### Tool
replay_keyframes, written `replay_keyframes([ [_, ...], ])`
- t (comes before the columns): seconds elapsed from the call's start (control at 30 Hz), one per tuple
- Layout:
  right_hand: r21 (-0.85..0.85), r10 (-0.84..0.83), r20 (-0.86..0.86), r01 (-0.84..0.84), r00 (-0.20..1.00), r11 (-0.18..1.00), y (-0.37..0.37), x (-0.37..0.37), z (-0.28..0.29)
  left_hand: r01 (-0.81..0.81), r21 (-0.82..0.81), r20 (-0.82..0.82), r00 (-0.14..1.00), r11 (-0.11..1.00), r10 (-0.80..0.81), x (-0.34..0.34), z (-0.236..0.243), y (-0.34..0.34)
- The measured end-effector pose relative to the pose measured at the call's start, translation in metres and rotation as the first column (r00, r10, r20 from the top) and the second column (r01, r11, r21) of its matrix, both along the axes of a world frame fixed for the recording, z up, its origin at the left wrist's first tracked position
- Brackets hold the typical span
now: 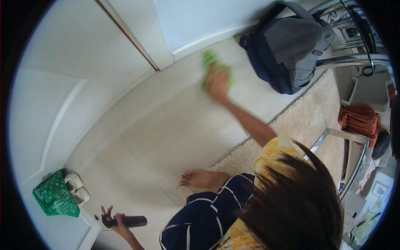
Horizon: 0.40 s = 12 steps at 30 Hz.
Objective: The person wipes the floor by hand using a green cloth while holding a spray bottle, moving across the room to clean near furniture and a rug.
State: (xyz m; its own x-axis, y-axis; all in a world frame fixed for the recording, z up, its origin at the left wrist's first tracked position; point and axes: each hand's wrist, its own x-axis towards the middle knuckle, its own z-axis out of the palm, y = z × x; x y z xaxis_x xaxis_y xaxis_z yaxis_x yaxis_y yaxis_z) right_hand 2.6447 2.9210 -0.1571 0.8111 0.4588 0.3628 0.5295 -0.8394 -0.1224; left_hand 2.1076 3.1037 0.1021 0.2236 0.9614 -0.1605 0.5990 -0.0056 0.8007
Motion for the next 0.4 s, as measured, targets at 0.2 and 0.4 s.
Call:
replay_keyframes([
  [0.2, 0.094, 0.683, -0.529, -0.765, 0.504, 0.637, -0.116, -0.136, 0.042, 0.102, 0.080, -0.040, 0.994, 0.992, -0.099, 0.018, 0.019, 0.010],
  [0.4, -0.358, -0.181, -0.317, 0.060, 0.931, 0.932, -0.285, 0.025, 0.025, 0.047, 0.114, -0.096, 0.995, 0.992, -0.036, -0.016, 0.010, 0.005],
])
